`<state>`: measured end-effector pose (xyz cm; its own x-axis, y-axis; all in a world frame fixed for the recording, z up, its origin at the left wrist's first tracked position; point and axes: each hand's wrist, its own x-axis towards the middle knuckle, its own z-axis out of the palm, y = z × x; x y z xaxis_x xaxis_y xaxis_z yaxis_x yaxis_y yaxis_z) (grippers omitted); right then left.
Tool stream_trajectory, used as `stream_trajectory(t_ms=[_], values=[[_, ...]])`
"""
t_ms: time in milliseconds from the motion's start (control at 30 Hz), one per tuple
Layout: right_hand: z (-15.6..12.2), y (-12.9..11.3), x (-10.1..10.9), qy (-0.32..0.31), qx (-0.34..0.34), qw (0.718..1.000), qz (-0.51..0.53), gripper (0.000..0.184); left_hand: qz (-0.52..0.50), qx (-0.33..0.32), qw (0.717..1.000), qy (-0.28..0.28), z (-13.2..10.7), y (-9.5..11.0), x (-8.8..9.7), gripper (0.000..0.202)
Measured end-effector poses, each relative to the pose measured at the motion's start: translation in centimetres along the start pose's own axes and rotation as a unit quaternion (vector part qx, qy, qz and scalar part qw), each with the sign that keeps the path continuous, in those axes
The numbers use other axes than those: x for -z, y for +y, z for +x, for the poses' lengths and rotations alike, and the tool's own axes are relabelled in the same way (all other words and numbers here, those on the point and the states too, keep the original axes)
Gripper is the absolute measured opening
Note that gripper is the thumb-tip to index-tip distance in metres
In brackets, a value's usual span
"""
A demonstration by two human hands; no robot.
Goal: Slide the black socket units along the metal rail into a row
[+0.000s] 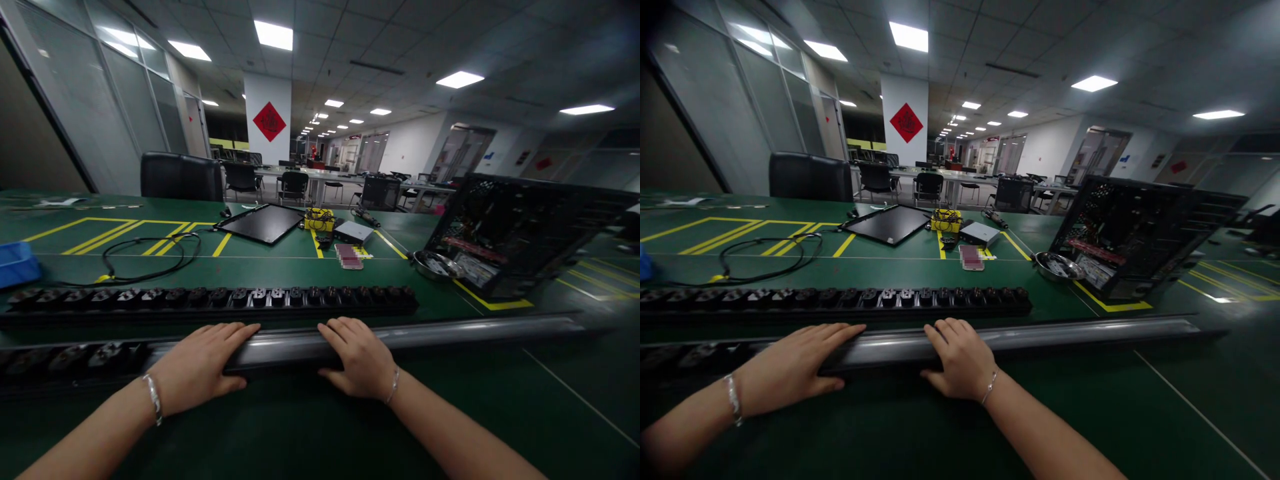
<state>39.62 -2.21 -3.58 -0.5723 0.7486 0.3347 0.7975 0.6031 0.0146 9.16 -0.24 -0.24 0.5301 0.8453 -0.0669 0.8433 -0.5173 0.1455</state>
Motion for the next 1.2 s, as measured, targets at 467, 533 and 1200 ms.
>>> stream_trajectory(t_ms=[467, 533, 1200], values=[[-1.6, 5.0, 1.2, -0.011, -0.016, 0.999, -0.040, 0.064, -0.008, 0.047, 0.998, -0.048, -1.9, -5.6, 1.7, 0.059], [-1.6, 5.0, 1.1, -0.007, -0.018, 0.999, -0.044, 0.064, 0.006, 0.039, 0.998, -0.045, -1.8, -5.8, 1.2, 0.060], [-1.5, 4.9, 0.9, -0.004, -0.020, 0.999, -0.039, 0.064, 0.034, 0.075, 0.985, 0.154, -1.7, -4.2, 0.7, 0.055]])
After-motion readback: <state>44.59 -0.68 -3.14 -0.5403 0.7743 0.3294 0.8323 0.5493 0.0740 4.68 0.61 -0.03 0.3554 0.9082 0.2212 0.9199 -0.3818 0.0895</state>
